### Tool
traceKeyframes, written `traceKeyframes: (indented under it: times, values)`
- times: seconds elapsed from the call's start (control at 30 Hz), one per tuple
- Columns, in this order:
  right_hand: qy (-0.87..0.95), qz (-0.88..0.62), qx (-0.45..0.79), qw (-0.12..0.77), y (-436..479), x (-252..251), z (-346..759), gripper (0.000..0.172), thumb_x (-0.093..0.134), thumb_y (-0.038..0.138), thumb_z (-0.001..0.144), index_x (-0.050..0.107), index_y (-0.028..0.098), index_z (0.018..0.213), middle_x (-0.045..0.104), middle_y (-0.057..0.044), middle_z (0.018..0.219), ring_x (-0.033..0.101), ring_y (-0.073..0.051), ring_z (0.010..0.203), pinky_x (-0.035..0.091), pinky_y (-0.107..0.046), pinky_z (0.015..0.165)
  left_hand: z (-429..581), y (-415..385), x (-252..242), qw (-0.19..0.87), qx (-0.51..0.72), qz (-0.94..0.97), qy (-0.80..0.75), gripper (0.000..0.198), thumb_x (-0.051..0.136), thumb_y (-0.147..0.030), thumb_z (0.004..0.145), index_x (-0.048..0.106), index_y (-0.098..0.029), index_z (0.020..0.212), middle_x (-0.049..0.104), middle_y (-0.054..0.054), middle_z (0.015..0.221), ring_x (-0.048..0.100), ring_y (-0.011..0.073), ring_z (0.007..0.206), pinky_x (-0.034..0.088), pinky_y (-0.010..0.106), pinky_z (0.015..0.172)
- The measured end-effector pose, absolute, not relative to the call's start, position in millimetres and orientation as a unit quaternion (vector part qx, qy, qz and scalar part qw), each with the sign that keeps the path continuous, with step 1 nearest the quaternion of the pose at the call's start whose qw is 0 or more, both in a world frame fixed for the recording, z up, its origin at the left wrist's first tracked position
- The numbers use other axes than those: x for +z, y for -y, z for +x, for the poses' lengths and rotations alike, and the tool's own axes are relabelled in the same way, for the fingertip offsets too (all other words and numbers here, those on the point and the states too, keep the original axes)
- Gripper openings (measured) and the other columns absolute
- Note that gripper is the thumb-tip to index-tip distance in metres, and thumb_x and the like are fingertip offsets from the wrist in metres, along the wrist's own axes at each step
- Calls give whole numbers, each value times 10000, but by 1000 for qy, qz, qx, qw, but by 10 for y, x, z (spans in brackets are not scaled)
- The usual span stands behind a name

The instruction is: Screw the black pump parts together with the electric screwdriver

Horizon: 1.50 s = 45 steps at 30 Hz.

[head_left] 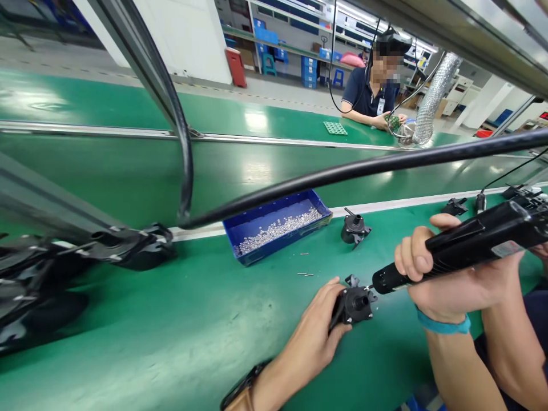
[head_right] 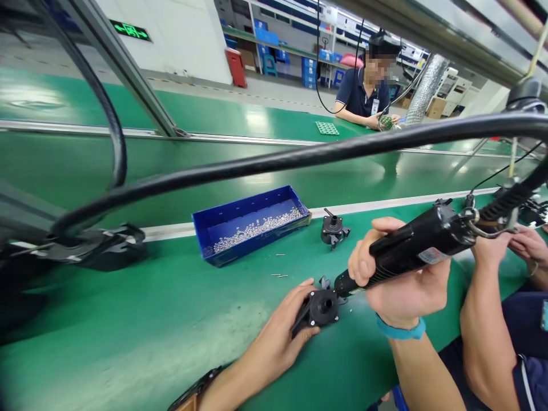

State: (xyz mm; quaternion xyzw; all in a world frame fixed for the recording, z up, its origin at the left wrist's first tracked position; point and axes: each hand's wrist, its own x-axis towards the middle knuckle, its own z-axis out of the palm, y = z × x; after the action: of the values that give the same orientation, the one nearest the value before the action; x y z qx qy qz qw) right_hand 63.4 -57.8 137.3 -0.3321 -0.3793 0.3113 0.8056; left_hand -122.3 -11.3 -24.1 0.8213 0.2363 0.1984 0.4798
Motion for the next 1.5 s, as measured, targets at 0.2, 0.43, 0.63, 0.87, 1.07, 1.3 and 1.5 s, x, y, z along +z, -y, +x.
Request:
traceKeyframes:
  times: [0.2,0.43,0.63,0.87,1.07,1.3,1.5]
  values:
    - [384,-293,363,797,497,1319,410,617,499,771,859,802,255,1008,619,-8,538,513,-155,404,413,-279,415,-1459,-57,73,569,83,780,-248,1137,927,-346,637,300,-276,1583,341,142,1675,349,398,1526,315,572,1259]
    - [417,-320,389,757,395,1207,325,682,385,717,927,801,189,1046,657,-60,631,562,-188,516,446,-301,465,-1191,9,329,583,105,702,-395,329,637,-442,837,607,-182,1036,680,88,1000,618,255,924,492,404,836]
    - [427,-322,400,744,374,1145,329,616,433,653,923,792,170,1054,647,-57,631,559,-183,525,444,-300,486,-1032,-21,335,589,82,687,-417,233,675,-391,751,541,-220,836,605,-16,745,523,173,682,375,316,626]
    - [449,-364,332,745,404,1119,325,587,431,731,912,778,269,1019,583,-2,550,473,-160,397,400,-301,422,-1034,-40,306,687,66,593,-415,304,733,-412,705,540,-215,833,590,-42,698,519,146,630,357,285,571]
    - [457,-414,303,726,427,1106,329,477,534,749,869,753,343,993,527,39,519,404,-150,369,382,-305,413,-1015,-17,326,731,72,540,-412,287,753,-358,730,544,-202,849,549,-69,672,476,112,586,338,263,541]
    - [455,-460,278,711,445,1065,339,279,616,632,882,693,378,966,495,84,505,380,-133,357,426,-292,419,-1004,2,311,752,82,508,-412,274,767,-309,734,548,-199,856,555,-69,668,477,107,583,335,256,542]
    - [490,-413,368,674,383,880,662,296,718,643,790,686,352,828,427,105,407,393,-141,312,408,-276,364,-992,1,275,740,88,517,-421,322,792,-356,682,540,-217,826,570,-62,663,489,127,591,336,268,551]
